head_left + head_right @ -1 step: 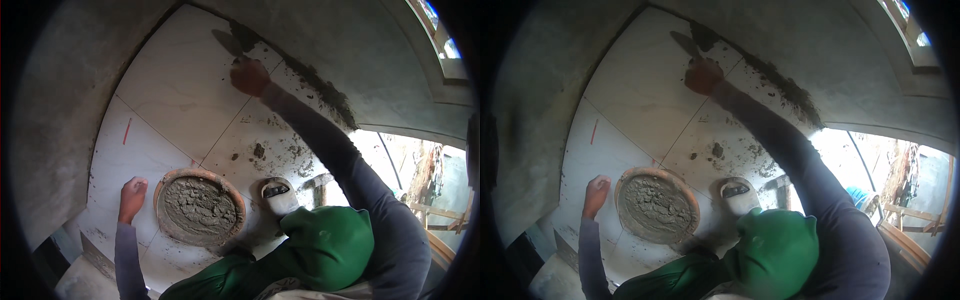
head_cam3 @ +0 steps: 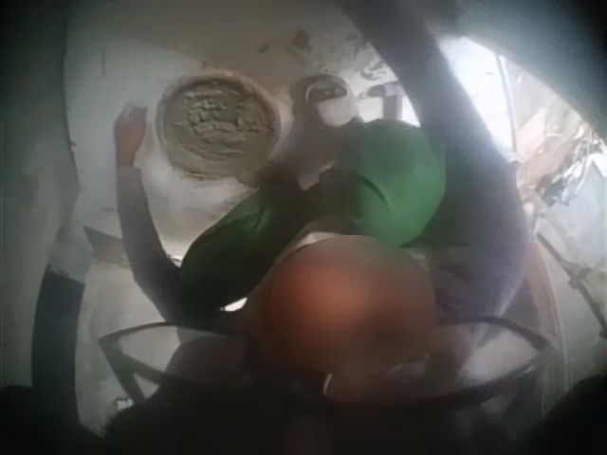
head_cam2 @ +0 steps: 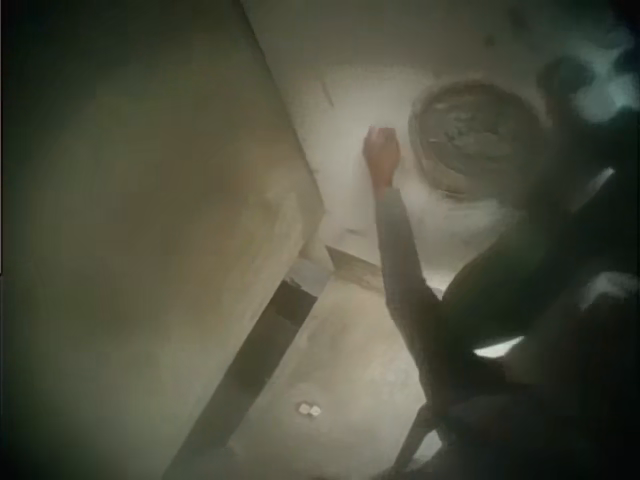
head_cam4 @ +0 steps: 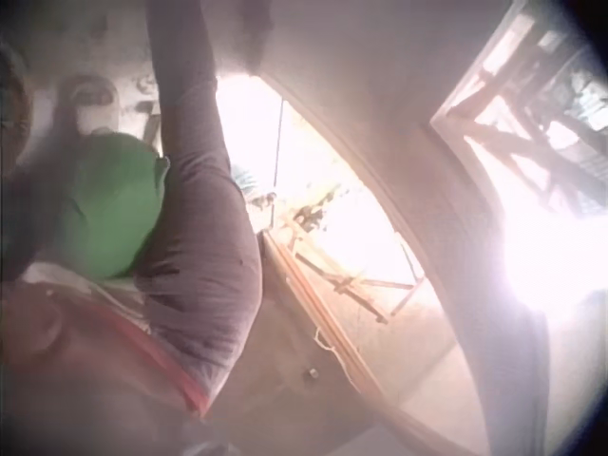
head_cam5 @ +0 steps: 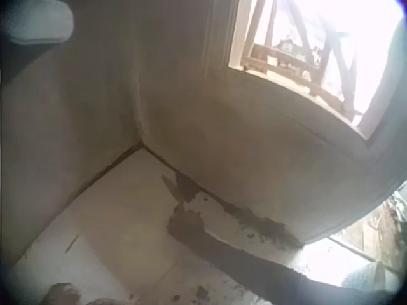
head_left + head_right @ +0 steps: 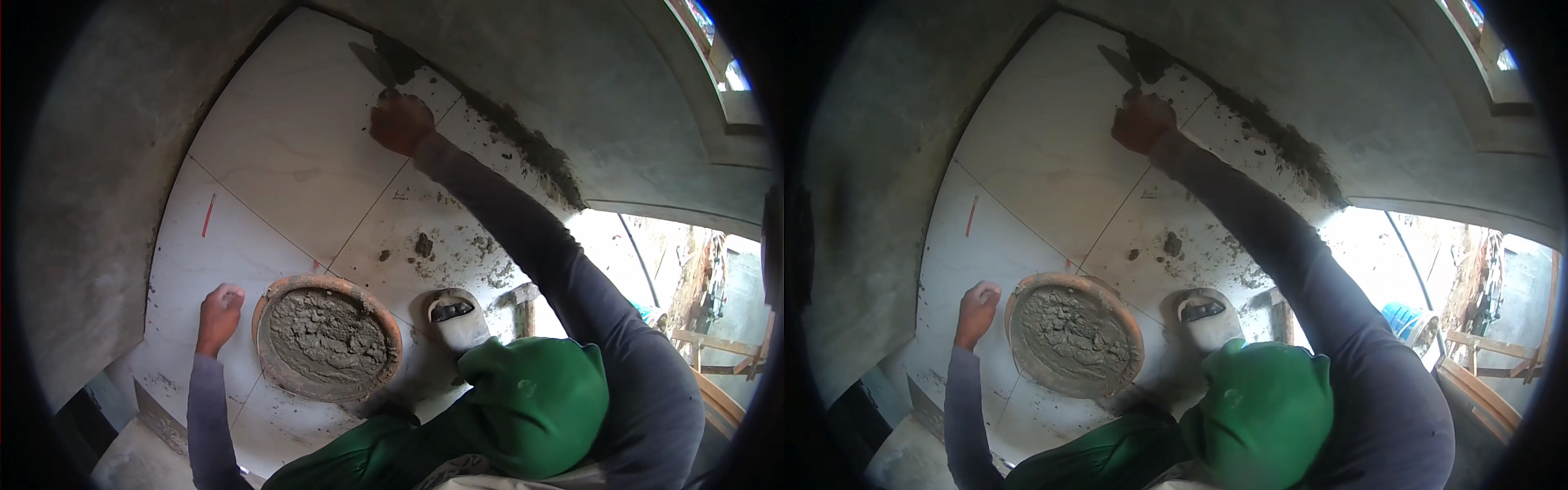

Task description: The person applies cement mixture to the gaps between floor tiles and the wall using a trowel.

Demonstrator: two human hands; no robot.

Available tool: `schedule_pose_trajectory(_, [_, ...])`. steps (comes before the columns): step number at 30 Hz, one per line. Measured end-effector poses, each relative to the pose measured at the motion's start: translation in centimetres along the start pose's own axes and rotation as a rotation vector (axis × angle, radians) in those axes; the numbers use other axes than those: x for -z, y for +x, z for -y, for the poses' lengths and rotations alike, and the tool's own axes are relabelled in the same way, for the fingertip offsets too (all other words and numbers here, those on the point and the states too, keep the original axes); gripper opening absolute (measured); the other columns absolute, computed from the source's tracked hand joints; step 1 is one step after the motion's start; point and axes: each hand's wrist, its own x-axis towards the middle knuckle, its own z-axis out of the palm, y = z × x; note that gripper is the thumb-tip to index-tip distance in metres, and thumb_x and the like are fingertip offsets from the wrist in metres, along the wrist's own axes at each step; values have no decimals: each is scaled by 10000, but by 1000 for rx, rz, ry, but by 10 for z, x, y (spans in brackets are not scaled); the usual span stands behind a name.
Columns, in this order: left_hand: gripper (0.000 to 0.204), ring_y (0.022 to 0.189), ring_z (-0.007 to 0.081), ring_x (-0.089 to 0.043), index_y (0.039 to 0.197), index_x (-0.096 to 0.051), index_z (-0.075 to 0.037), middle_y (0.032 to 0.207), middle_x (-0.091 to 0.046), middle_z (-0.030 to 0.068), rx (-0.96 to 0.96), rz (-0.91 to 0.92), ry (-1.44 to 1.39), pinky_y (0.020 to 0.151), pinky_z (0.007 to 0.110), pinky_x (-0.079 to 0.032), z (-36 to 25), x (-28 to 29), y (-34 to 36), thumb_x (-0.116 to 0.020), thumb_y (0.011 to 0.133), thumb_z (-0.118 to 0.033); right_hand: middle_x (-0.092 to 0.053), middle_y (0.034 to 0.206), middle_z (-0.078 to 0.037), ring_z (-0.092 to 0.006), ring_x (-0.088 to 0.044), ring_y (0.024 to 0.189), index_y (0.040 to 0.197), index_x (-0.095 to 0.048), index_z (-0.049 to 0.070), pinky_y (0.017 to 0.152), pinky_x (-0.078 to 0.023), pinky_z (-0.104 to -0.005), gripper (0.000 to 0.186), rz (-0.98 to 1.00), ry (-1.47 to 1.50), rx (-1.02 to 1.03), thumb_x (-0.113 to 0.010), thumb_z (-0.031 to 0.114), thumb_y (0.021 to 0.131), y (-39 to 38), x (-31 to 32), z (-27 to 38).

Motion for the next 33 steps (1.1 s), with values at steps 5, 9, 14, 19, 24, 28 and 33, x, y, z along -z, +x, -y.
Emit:
schedule_pose_trajectory(5, [783, 1533, 486, -436, 1610, -443, 12, 1611, -470, 343, -103, -179, 364, 1265, 529, -371, 7, -37, 54, -726, 1004, -395, -773, 1116, -187, -390, -784, 1045, 1070, -867, 94, 763, -675, -495, 217, 95, 281, -313, -676, 145, 980, 23, 2, 1])
schedule_pose_trajectory(9, [1113, 1640, 518, -185, 1715, -129, 50, 1709, -247, 411, 77, -163, 410, 1347, 508, -220, 32, -57, 66, -773, 964, -461, -806, 1041, -168, -304, -799, 945, 917, -858, 105, 757, -666, -475, 213, 121, -173, 5, -659, 161, 967, -7, -19, -43])
schedule_pose_trajectory(14, [1210, 1619, 557, -215, 1691, -125, 117, 1683, -263, 448, 29, -73, 451, 1335, 525, -248, 5, -44, 66, -802, 926, -530, -785, 962, -143, -303, -783, 879, 943, -782, 86, 714, -651, -452, 205, -149, -401, 79, -610, 188, 990, -83, -41, -108])
schedule_pose_trajectory(19, [1303, 1571, 562, -337, 1606, -166, 255, 1619, -395, 443, 107, -29, 534, 1286, 518, -366, -9, -41, 70, -833, 883, -599, -764, 911, -117, -301, -768, 854, 971, -781, 85, 699, -636, -465, 153, -169, 164, -213, -649, 164, 973, -59, 0, -94])
schedule_pose_trajectory(24, [1343, 1579, 554, -328, 1589, -175, 277, 1608, -415, 440, 125, 44, 552, 1271, 491, -399, -33, -32, 83, -859, 855, -615, -777, 904, -55, -261, -763, 905, 821, -848, 136, 709, -640, -416, 113, 19, -488, 188, -755, 140, 885, 9, 7, -81])
schedule_pose_trajectory(28, [1336, 1570, 551, -349, 1586, -186, 278, 1589, -446, 435, 109, -20, 544, 1261, 485, -415, -23, -39, 77, -874, 849, -599, -759, 934, -44, -249, -744, 983, 833, -848, 136, 729, -633, -402, 98, 12, -509, 378, -760, 155, 871, 37, -4, -95])
schedule_pose_trajectory(33, [1327, 1553, 551, -382, 1578, -204, 281, 1557, -475, 444, 38, -74, 550, 1238, 476, -446, -22, -53, 92, -887, 840, -585, -711, 995, -52, -268, -735, 969, 891, -802, 153, 710, -612, -421, 78, -205, -555, 365, -727, 172, 897, 11, -32, -141])
